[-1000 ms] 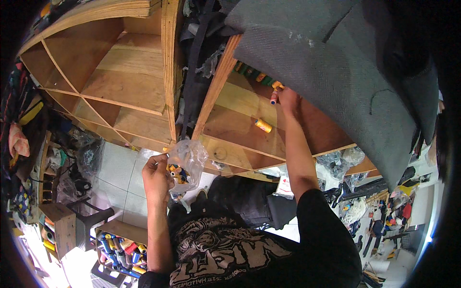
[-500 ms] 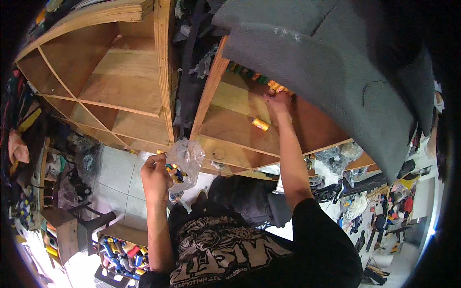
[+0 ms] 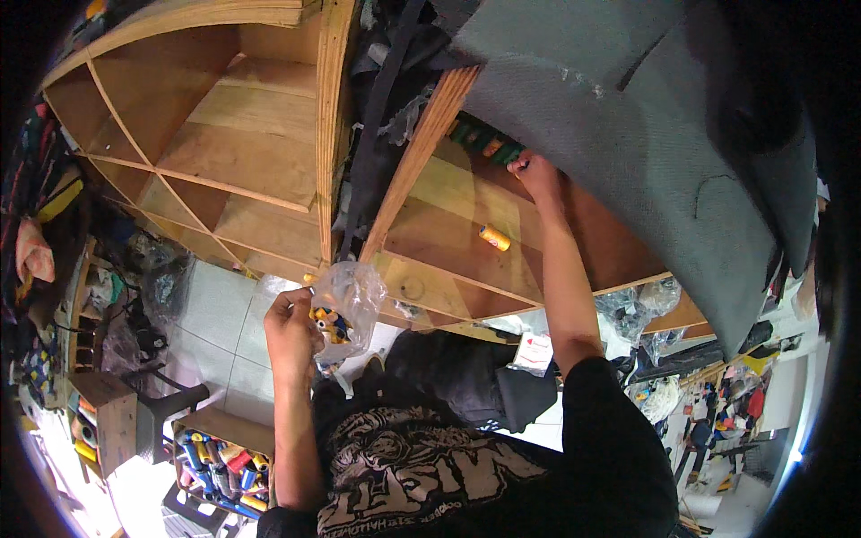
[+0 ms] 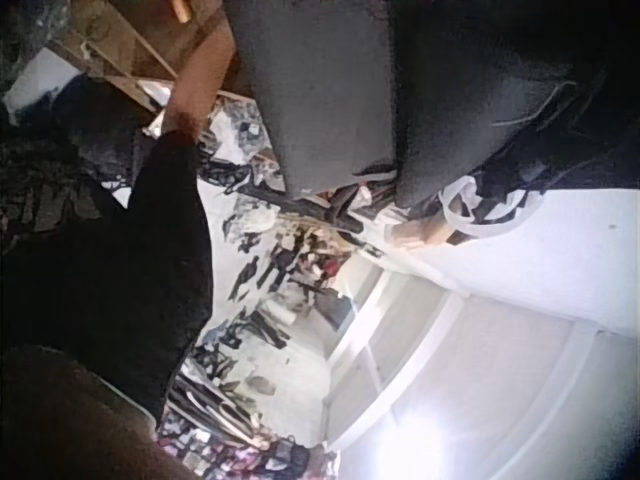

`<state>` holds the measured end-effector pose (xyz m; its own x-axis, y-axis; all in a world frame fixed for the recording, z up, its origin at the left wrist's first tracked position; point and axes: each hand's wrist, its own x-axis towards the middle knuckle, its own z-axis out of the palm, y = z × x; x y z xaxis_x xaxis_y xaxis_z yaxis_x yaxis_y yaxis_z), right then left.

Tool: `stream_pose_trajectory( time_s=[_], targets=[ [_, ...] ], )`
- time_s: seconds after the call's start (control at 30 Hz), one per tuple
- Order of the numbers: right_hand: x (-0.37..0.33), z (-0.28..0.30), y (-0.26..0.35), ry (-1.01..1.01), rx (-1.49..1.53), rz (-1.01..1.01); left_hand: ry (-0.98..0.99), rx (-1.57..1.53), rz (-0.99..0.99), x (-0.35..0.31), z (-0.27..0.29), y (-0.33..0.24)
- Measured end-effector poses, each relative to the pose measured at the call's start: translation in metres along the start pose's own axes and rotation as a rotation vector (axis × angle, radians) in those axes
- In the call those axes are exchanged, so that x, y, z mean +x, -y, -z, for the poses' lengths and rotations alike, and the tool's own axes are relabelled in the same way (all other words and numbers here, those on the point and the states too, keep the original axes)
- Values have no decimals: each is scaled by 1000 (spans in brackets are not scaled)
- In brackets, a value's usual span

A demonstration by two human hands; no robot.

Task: The person takes green and yellow cylindrical items from a plastic bag and arranges them into rows within a wooden shelving unit.

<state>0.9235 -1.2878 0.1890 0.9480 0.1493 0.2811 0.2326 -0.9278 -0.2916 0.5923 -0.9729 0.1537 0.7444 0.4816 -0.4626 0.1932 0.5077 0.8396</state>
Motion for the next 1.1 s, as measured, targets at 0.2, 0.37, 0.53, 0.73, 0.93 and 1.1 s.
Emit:
stream_pose_trajectory(
  time_s=[0.2, 0.37, 0.53, 0.73, 0.93, 1.1],
  targets=[
    [22, -32, -26, -77, -7, 44, -32, 20, -6, 3, 1, 1],
    [19, -27, -41, -81, 33, 27, -13, 2, -18, 3, -4, -1],
    [7, -19, -42, -152, 100, 97, 4, -18, 10, 4, -1, -2],
    [-34, -12, -50, 139, 421, 163, 5, -2, 0, 4, -8, -4],
    [-99, 14, 27, 559, 268, 5, 23, 2, -3, 10, 0, 0],
    [-81, -3, -10, 110, 232, 33, 43, 21, 22, 8, -8, 0]
  ],
)
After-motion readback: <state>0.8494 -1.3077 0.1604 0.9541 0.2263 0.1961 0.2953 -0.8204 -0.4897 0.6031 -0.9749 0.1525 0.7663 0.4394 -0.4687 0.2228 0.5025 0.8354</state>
